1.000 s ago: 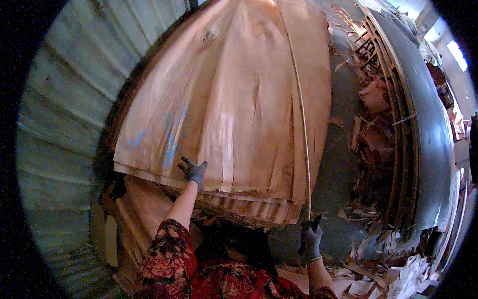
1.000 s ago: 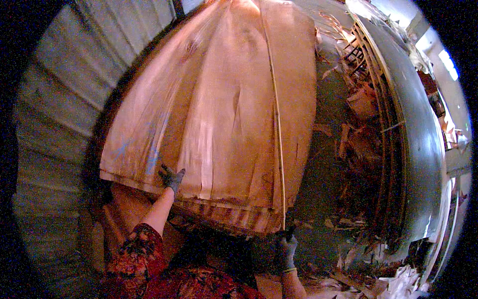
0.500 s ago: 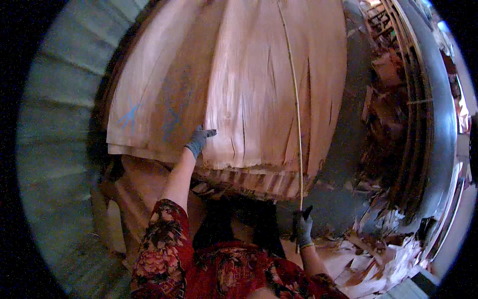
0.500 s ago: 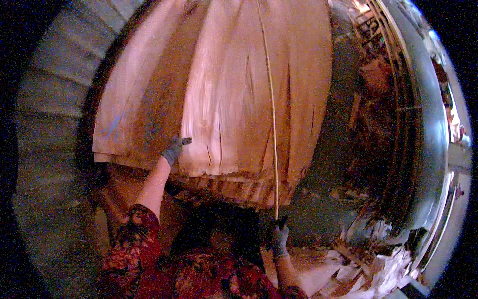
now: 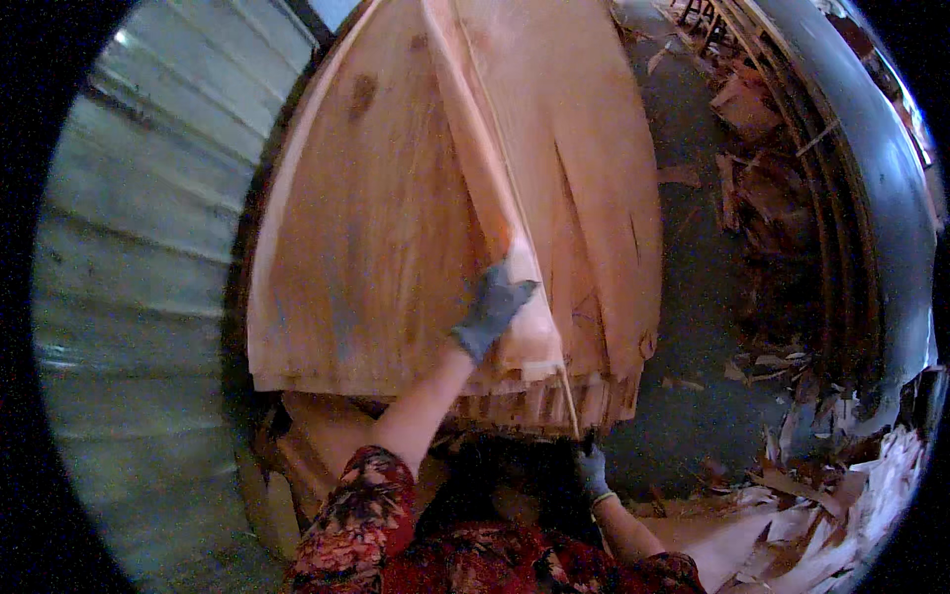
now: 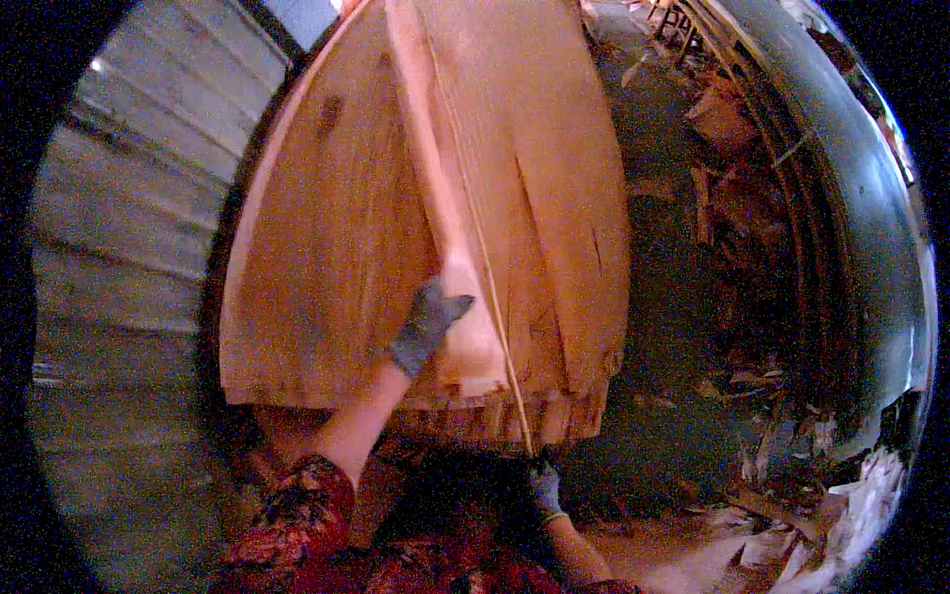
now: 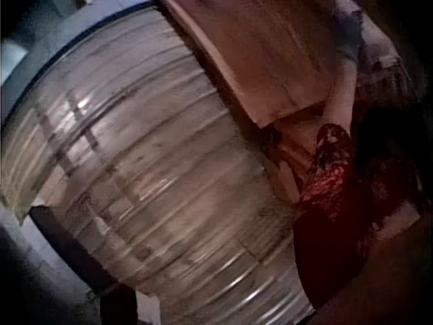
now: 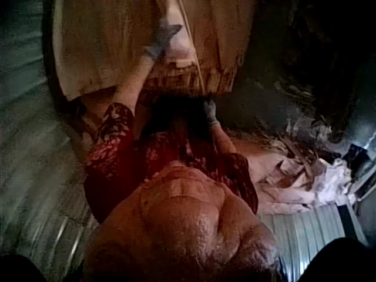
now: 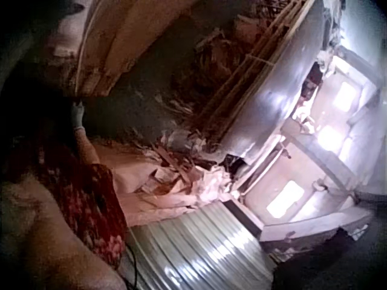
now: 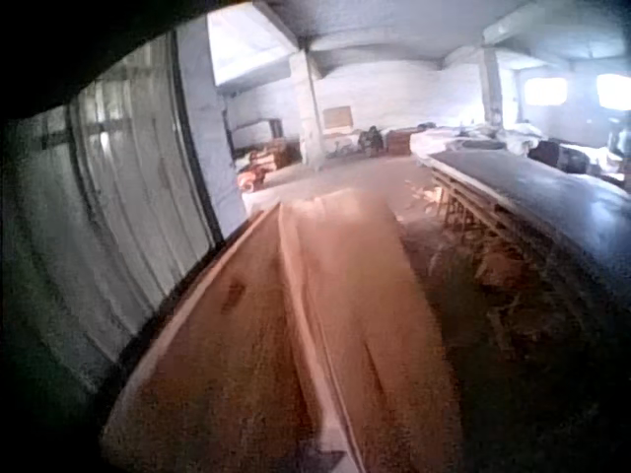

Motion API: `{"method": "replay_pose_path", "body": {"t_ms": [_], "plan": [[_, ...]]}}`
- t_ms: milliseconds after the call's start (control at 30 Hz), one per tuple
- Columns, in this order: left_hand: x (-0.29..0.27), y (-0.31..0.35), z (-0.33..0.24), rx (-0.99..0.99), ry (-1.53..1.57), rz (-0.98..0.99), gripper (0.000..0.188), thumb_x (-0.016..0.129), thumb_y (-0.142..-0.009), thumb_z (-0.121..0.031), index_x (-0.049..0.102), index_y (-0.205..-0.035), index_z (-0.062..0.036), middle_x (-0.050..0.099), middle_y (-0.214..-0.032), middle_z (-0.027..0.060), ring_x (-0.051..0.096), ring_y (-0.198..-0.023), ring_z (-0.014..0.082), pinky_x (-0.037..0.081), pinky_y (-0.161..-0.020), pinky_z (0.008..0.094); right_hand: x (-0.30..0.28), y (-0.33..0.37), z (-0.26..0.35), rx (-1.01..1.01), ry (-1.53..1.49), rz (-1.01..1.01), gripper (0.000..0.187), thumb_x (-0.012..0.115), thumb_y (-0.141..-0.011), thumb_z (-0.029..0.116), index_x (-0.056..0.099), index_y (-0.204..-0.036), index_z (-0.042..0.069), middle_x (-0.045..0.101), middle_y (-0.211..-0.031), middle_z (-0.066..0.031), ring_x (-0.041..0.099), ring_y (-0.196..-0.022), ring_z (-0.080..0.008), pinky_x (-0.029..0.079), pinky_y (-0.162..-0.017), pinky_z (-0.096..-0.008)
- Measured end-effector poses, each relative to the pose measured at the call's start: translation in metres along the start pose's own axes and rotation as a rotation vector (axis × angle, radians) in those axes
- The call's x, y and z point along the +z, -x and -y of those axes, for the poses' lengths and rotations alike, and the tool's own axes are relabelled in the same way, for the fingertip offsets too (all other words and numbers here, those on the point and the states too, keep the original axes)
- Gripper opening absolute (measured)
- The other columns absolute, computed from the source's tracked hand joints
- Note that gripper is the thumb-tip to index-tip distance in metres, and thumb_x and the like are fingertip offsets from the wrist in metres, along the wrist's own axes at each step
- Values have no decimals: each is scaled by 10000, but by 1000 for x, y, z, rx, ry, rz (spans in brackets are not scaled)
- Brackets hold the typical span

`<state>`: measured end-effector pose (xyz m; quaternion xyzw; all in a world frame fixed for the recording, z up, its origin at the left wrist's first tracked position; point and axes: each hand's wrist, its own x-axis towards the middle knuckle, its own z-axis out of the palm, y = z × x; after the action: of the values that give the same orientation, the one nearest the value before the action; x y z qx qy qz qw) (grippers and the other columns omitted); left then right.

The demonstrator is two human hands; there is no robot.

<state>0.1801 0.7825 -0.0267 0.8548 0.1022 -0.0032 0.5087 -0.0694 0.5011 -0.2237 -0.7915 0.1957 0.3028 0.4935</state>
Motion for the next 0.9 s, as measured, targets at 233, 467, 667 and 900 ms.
{"method": "replay_pose_path", "body": {"t_ms": [233,467,667,900], "plan": [[128,-73,-14,-63,-492,211,412,511,-700,-165,525,-1088,-29,586,-961,256,574,-910,380,448,-791,440,36,9,9,-216,51,13,176,531,-809,143,555,-895,-10,552,-661,-89,491,-616,-166,399,-568,-326],[128,-101,29,-117,-605,575,325,538,-768,-207,554,-1030,-14,609,-1000,199,600,-936,300,472,-786,385,26,32,163,-37,363,7,578,507,-825,199,269,-1350,154,601,-748,-203,571,-628,-349,442,-555,-403],[-1,-122,1,-111,831,256,391,566,-834,-122,502,-1206,-20,589,-872,59,567,-647,112,496,-581,268,16,-6,287,-183,455,-76,662,518,-836,312,166,-1394,263,604,-813,-227,576,-636,-401,453,-550,-455],[-156,-175,151,-494,469,-202,475,584,-782,-177,438,-1209,-29,610,-872,59,594,-723,143,494,-677,300,48,-158,427,-373,440,-55,598,522,-815,271,274,-1360,259,613,-957,-165,599,-774,-363,476,-665,-447]]}}
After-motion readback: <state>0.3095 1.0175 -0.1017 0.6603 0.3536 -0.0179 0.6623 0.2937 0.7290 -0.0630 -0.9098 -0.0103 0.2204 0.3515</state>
